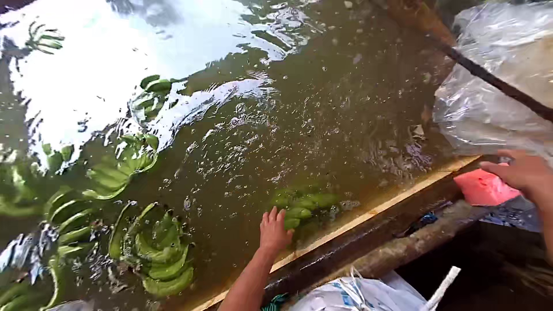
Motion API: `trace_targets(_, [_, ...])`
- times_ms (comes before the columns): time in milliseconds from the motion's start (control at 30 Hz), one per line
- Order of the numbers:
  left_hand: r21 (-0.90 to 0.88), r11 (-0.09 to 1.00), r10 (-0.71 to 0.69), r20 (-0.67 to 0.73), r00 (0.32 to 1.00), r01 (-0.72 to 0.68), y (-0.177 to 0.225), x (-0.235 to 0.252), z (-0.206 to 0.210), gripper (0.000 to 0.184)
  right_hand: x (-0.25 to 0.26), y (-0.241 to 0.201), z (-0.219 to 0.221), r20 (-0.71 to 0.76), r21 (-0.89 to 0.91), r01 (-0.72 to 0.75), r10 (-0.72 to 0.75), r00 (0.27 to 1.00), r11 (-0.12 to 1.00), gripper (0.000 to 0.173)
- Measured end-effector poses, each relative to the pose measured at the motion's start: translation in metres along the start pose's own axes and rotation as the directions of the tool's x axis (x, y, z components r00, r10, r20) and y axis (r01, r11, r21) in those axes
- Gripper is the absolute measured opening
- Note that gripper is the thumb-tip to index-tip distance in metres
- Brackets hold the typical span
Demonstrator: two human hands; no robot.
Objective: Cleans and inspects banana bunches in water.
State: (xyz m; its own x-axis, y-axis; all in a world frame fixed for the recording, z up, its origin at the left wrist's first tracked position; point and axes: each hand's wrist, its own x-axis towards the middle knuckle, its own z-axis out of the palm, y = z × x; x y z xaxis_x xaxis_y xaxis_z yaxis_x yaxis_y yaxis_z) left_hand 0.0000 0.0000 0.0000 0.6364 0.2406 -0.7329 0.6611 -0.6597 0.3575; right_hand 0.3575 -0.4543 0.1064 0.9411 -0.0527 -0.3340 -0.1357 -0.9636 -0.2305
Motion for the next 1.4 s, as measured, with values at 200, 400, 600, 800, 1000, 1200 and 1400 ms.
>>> trace_targets(200, [0.162,0.977,0.125,0.110,0.986,-0.142,0.016,0.035,0.054,0.076,-0.079,-0.042,0.073,0.252,-0.194,0.467,-0.416,0.874,0.863,0.028])
trace_targets(400, [0.179,0.976,0.095,0.161,0.982,-0.123,0.017,0.076,0.052,0.079,-0.133,-0.020,0.105,0.590,-0.246,0.556,-0.332,0.736,0.794,0.022])
trace_targets(600, [0.169,0.982,0.046,0.200,0.979,-0.081,0.012,0.083,0.045,0.072,-0.144,-0.005,0.111,0.516,-0.283,0.605,-0.414,0.750,0.744,0.020])
trace_targets(800, [0.162,0.984,0.045,0.198,0.979,-0.078,-0.046,0.053,0.048,0.047,-0.143,-0.006,0.112,0.519,-0.279,0.626,-0.434,0.736,0.728,0.023])
trace_targets(1000, [-0.036,0.999,0.019,0.129,0.992,-0.014,-0.082,0.024,0.050,0.064,-0.147,-0.001,0.115,0.439,-0.312,0.628,-0.478,0.761,0.713,0.020])
trace_targets(1200, [-0.183,0.979,-0.089,0.003,0.996,0.088,-0.042,0.029,0.041,0.088,-0.148,0.004,0.115,0.391,-0.302,0.512,-0.385,0.836,0.804,0.026])
trace_targets(1400, [-0.151,0.940,-0.299,0.065,0.952,0.306,-0.023,0.053,0.043,0.083,-0.143,-0.013,0.109,0.363,-0.364,0.351,-0.216,0.907,0.863,0.031])
